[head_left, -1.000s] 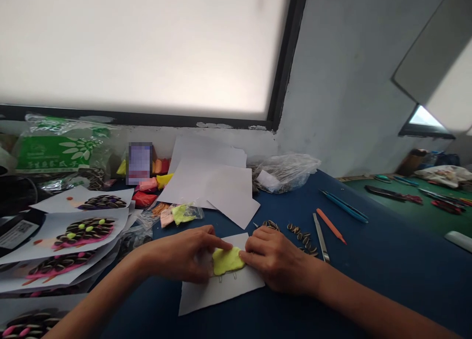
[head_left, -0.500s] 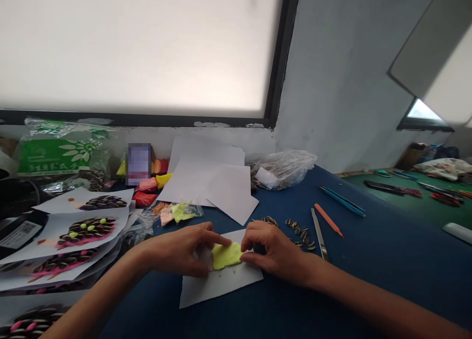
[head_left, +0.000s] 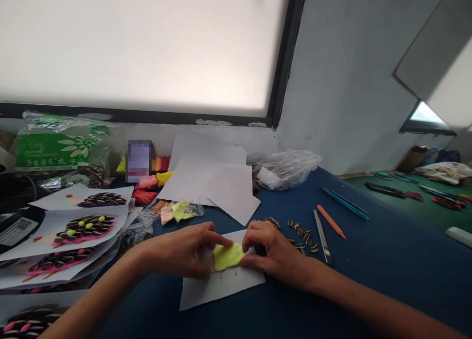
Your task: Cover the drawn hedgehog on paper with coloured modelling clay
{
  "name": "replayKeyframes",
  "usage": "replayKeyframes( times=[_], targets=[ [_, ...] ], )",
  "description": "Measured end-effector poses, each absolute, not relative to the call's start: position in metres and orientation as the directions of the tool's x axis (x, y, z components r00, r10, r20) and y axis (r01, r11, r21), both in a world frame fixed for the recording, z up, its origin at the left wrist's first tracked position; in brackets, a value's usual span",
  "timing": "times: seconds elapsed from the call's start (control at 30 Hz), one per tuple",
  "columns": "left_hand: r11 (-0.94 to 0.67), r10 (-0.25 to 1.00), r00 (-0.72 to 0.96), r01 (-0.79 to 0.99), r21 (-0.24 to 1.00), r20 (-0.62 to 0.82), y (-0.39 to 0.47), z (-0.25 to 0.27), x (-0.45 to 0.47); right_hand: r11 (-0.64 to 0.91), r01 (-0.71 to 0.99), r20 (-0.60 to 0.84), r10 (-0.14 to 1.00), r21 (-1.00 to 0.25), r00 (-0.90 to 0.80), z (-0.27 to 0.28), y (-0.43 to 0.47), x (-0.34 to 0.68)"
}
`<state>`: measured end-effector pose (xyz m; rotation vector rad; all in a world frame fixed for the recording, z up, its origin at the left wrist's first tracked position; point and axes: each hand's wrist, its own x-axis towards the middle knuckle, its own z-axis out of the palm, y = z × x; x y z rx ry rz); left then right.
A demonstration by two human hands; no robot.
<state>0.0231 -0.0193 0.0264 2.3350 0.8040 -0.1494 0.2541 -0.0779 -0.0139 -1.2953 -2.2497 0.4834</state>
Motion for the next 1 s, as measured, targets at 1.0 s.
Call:
replayKeyframes(
  times=[1.0],
  targets=[
    [-0.578,0.505,0.814,0.566,0.588,-0.288,-0.013,0.021,0.018,0.866,0.472,0.360,0.393,0.164,-0.846,-0.007,-0.082,0.265]
  ],
)
